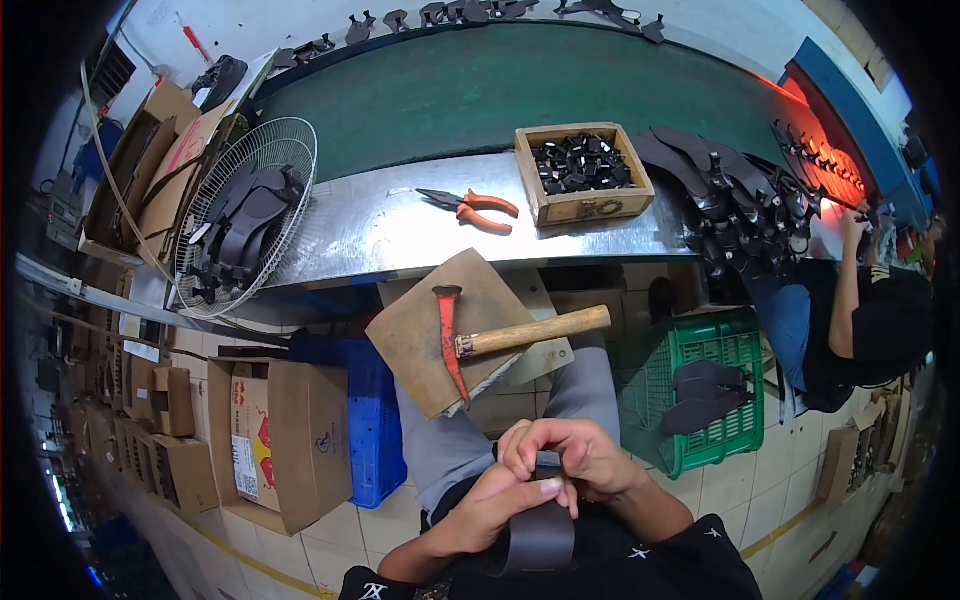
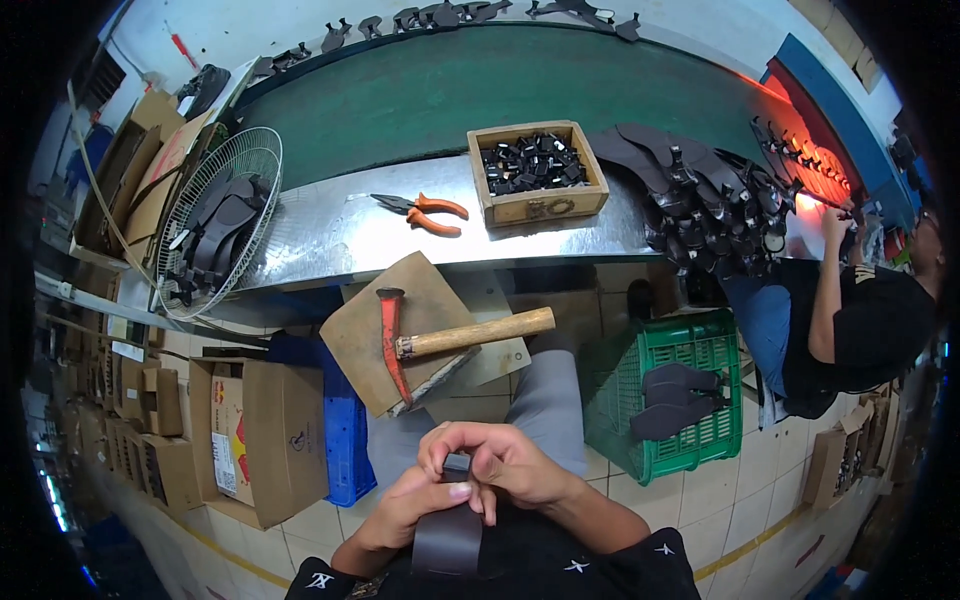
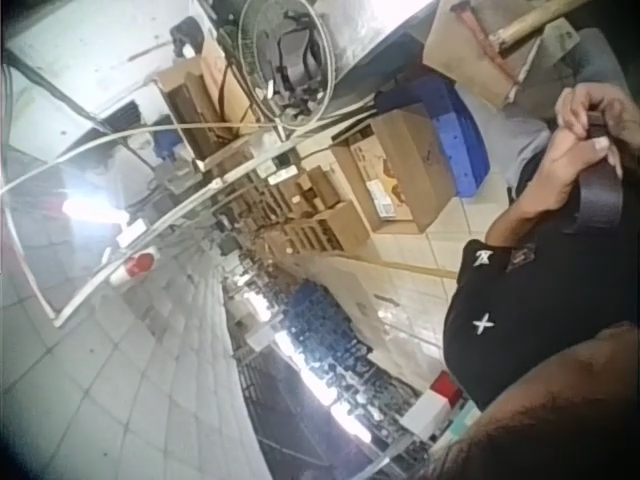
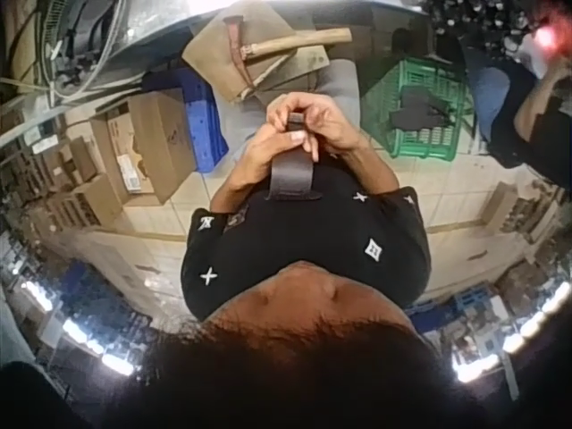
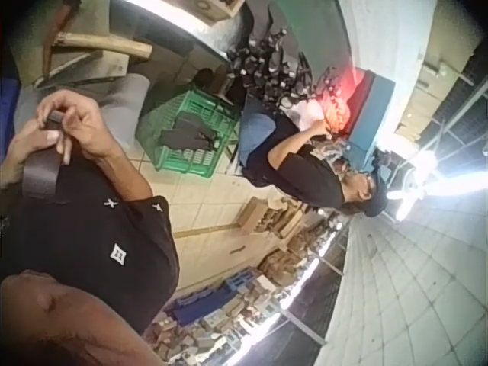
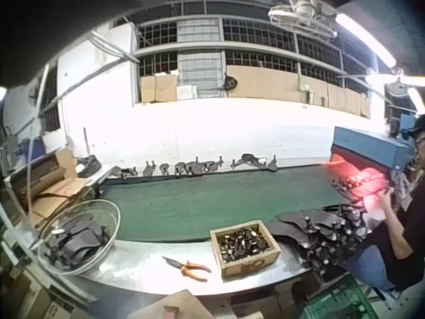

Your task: Manually assemble and secure shoe components using a hammer and pliers in a manufacturing environment.

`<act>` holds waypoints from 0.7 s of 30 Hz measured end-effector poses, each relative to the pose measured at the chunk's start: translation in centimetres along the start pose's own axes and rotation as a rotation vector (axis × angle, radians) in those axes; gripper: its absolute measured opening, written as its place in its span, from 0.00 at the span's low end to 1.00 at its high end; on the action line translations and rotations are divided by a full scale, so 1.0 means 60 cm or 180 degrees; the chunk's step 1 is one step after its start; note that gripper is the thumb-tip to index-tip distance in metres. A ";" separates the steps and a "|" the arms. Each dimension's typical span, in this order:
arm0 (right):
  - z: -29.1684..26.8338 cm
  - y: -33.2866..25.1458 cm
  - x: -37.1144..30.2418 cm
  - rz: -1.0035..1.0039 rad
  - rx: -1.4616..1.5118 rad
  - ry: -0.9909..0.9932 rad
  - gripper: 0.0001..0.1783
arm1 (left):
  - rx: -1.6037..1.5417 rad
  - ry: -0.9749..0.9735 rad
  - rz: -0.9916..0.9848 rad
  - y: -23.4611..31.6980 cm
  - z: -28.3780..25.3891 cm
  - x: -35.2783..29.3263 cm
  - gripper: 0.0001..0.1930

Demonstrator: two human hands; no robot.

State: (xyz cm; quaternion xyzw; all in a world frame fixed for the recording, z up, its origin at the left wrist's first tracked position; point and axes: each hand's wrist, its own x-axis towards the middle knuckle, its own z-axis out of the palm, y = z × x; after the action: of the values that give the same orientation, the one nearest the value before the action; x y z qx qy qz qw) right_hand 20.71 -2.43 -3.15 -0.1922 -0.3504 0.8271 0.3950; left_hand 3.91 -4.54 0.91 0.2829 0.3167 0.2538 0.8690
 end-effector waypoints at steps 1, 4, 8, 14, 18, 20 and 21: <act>0.000 0.000 -0.001 -0.0004 0.0032 0.0007 0.32 | 0.0004 0.0016 -0.0028 0.000 0.004 0.001 0.12; -0.006 0.001 -0.001 -0.0136 0.0101 -0.0082 0.32 | 0.0053 0.0015 -0.0042 -0.004 0.007 0.004 0.12; -0.007 0.008 -0.008 -0.0297 0.0288 -0.0211 0.31 | 0.0234 -0.0224 -0.0044 -0.006 0.006 0.002 0.16; -0.010 0.022 -0.011 -0.0068 0.0515 0.0142 0.31 | 0.0048 -0.0228 -0.0091 -0.016 -0.009 0.013 0.16; -0.013 0.024 -0.016 -0.0051 0.0581 0.0155 0.33 | 0.0000 -0.0132 -0.0125 -0.018 -0.003 0.013 0.15; -0.016 0.027 -0.017 -0.0084 0.0611 0.0113 0.32 | 0.0034 -0.0120 -0.0127 -0.021 -0.002 0.013 0.15; -0.019 0.028 -0.018 -0.0200 0.0547 0.0008 0.32 | 0.0065 -0.0165 -0.0121 -0.022 -0.002 0.013 0.15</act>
State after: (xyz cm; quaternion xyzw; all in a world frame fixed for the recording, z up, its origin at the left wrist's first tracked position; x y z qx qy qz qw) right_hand 21.19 -3.54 -5.11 -0.1476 -0.2836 0.8411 0.4362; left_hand 4.68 -4.94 -0.34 0.2921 0.3020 0.2266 0.8787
